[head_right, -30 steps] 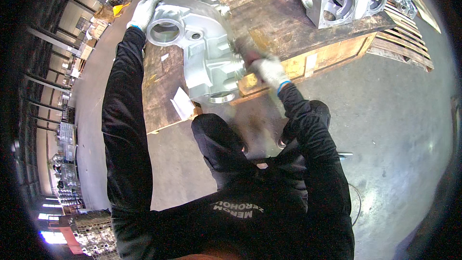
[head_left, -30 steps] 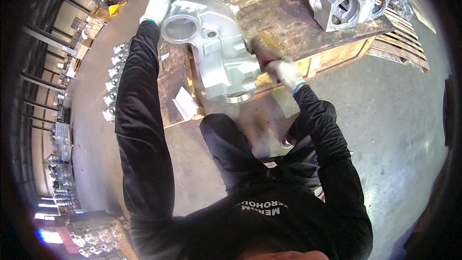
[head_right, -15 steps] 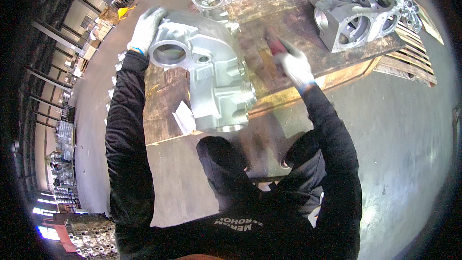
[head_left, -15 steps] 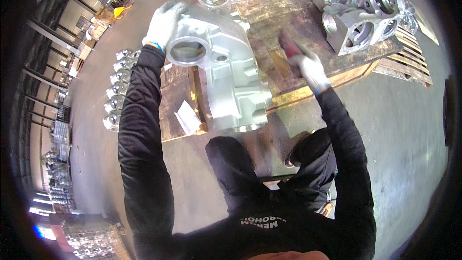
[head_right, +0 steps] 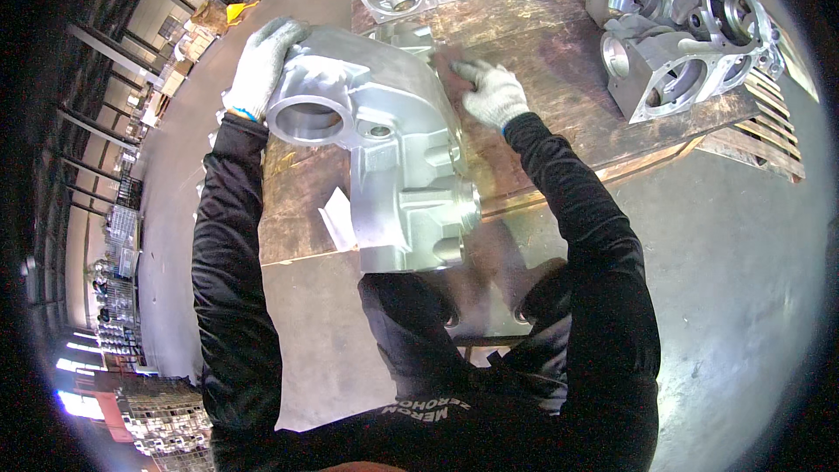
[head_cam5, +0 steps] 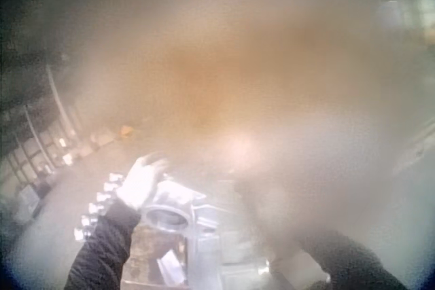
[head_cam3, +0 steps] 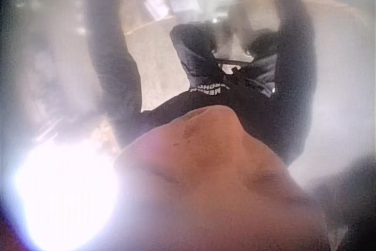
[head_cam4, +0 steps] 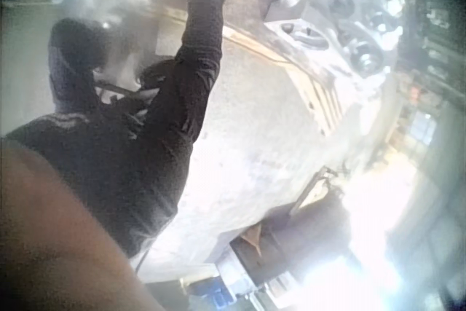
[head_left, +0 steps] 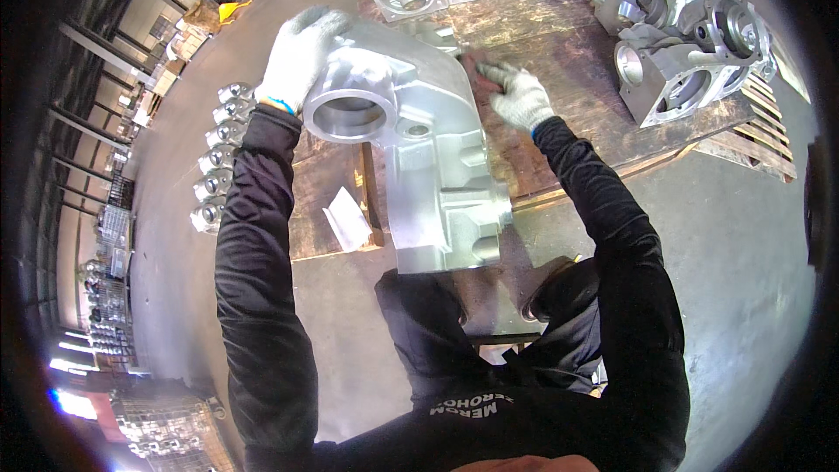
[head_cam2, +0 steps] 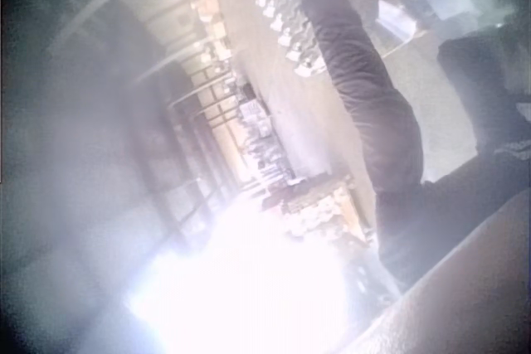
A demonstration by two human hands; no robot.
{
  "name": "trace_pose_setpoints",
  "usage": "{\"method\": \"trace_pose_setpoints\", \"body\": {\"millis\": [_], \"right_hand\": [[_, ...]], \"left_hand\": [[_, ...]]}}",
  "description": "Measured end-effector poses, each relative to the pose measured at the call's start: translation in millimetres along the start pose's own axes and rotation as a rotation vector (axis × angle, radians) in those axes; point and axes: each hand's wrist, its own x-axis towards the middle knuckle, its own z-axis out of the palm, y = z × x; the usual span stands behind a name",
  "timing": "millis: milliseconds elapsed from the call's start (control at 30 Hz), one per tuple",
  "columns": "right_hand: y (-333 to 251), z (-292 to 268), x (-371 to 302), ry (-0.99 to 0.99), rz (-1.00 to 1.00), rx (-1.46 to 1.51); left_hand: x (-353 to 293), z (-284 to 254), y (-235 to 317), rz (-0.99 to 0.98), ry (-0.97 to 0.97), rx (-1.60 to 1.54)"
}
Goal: The person sits at a workbench and deburrs a large aluminum casting using a handheld deburring tool, then smooths the surface with a red abrasive pad. The person rotates the casting to access different edges and faces, then places the finished part on a pallet with other similar parts.
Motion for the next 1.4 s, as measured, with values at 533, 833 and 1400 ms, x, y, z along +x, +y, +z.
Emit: {"method": "trace_pose_setpoints", "body": {"millis": [533,833,1400], "right_hand": [[14,8,72,-0.102,0.726,0.934],[-22,1,33,-0.046,0.734,0.97],[-64,-34,52,-0.068,0.32,0.095]], "left_hand": [[-3,1,0,-0.072,0.001,-0.19],[1,3,4,-0.236,-0.037,-0.301],[0,7,9,-0.51,0.0,-0.745]]}}
